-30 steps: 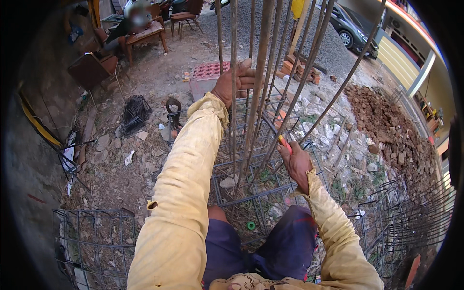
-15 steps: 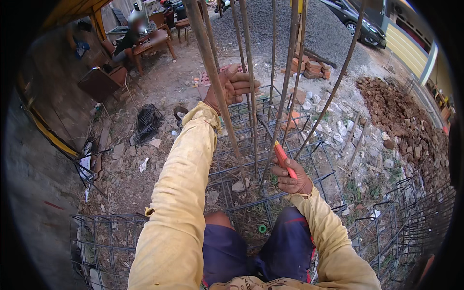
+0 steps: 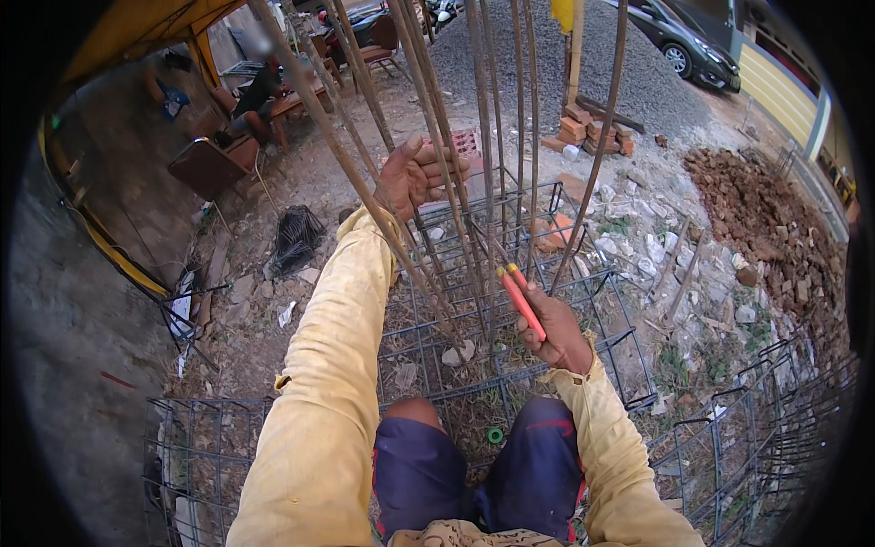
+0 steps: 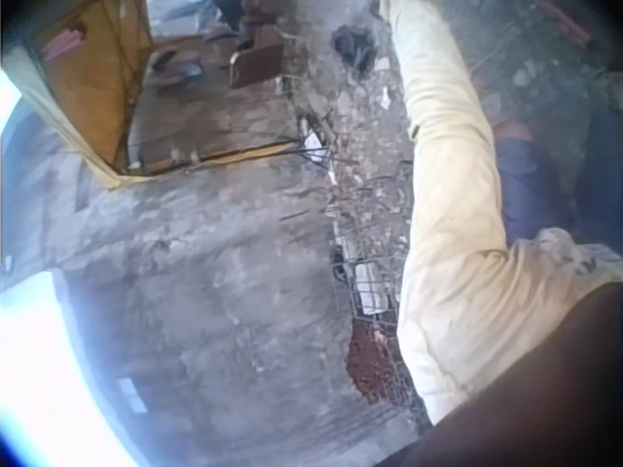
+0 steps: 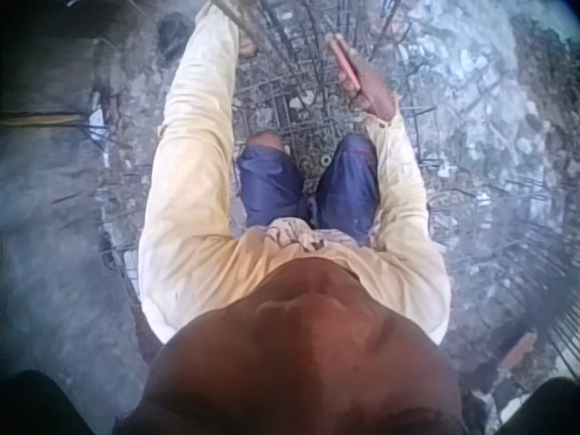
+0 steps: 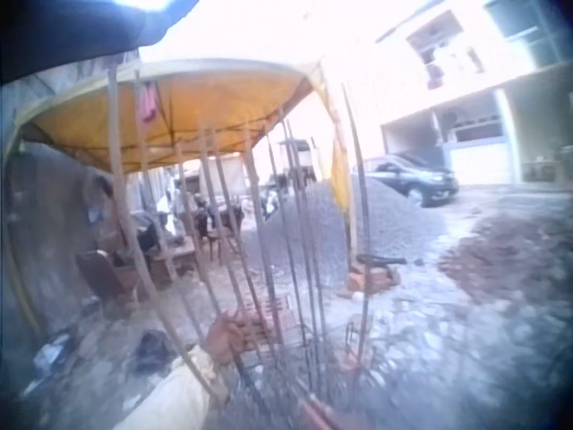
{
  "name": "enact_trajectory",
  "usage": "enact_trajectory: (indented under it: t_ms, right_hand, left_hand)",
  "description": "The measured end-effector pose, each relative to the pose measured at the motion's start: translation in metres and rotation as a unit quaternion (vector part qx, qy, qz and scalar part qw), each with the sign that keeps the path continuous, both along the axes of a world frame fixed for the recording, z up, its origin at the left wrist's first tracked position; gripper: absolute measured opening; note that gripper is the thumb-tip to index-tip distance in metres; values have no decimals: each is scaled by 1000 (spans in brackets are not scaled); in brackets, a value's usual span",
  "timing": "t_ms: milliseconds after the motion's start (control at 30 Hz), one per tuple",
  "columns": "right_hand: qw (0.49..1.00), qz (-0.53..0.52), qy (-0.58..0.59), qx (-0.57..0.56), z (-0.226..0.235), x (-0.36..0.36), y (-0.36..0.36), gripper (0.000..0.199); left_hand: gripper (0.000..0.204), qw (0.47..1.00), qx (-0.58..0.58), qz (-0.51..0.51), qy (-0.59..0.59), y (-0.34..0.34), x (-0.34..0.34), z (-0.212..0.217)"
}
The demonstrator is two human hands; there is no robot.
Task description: The person sits on the ground and assembles a metal cage structure by hand, using pliers to secure wire ties at the intersections of vertical and horizontal bars. The person repeatedly positions bars, wraps wire, and twists it to fasten the joints.
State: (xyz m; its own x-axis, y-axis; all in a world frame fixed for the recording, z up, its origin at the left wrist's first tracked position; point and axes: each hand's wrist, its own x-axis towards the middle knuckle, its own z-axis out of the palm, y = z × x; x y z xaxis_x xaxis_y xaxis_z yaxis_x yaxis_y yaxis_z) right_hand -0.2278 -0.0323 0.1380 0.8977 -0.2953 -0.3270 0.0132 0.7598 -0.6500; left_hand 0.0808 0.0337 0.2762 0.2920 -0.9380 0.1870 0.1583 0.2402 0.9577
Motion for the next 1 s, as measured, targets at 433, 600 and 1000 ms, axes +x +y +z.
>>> enact_trajectory:
  t_ms: [433, 600, 1000]
  right_hand:
    - [999, -28, -19, 8, -13, -61, 24, 35]
    - [986, -51, 50, -150, -15, -132, 28, 35]
    - [922, 6, 112, -370, -8, -158, 30, 30]
  left_hand:
    - [75, 991, 41, 128, -23, 15, -1, 0]
    - [52, 918, 12, 388, -76, 96, -31, -48]
    - [45, 975, -39, 203, 83, 65, -314, -143]
